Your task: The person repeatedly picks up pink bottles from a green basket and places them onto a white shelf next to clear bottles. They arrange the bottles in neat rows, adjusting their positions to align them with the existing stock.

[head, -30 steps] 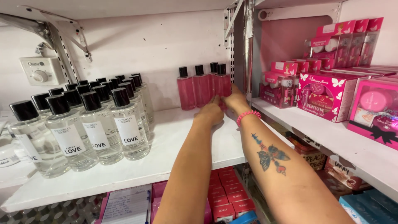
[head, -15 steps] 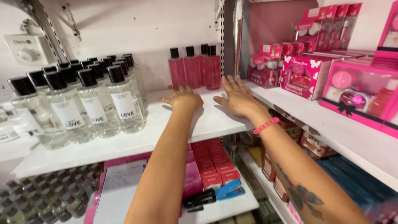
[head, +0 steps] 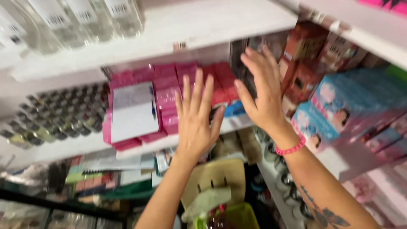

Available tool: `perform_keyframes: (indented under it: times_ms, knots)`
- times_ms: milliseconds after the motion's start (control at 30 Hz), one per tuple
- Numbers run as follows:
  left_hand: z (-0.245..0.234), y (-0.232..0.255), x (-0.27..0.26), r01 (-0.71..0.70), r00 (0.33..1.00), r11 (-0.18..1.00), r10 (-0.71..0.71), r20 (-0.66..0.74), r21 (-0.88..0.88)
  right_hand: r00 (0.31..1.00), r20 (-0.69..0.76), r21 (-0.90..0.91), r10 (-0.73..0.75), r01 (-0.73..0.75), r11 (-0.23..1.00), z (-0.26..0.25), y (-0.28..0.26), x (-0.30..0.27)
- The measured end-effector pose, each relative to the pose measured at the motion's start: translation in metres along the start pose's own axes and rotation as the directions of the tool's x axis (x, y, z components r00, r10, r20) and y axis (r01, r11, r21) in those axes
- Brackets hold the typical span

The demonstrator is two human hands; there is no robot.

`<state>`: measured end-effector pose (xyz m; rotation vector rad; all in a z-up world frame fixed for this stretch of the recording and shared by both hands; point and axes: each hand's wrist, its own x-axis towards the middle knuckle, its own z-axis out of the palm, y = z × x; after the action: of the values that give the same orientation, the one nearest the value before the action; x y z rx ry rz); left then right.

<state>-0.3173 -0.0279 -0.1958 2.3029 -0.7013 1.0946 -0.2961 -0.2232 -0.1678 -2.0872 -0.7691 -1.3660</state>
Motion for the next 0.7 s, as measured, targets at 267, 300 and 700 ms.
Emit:
perform_keyframes:
  times_ms: [267,300,700]
  knots:
    - [0.105,-0.030,-0.262,0.277,0.873,0.960,-0.265,0.408,0.032,0.908,0.287,0.039,0.306,-0.330,0.943,0.058,-0.019,-0.263]
    - [0.113,-0.031,-0.292,0.328,0.821,0.943,-0.313,0.477,0.055,0.857,0.353,0.003,0.374,-0.401,0.916,0.063,-0.021,-0.300]
    - [0.205,-0.016,-0.510,0.394,0.381,0.895,-0.366,0.849,0.210,-0.135,0.825,-0.524,0.548,-0.544,0.655,0.060,-0.044,-0.604]
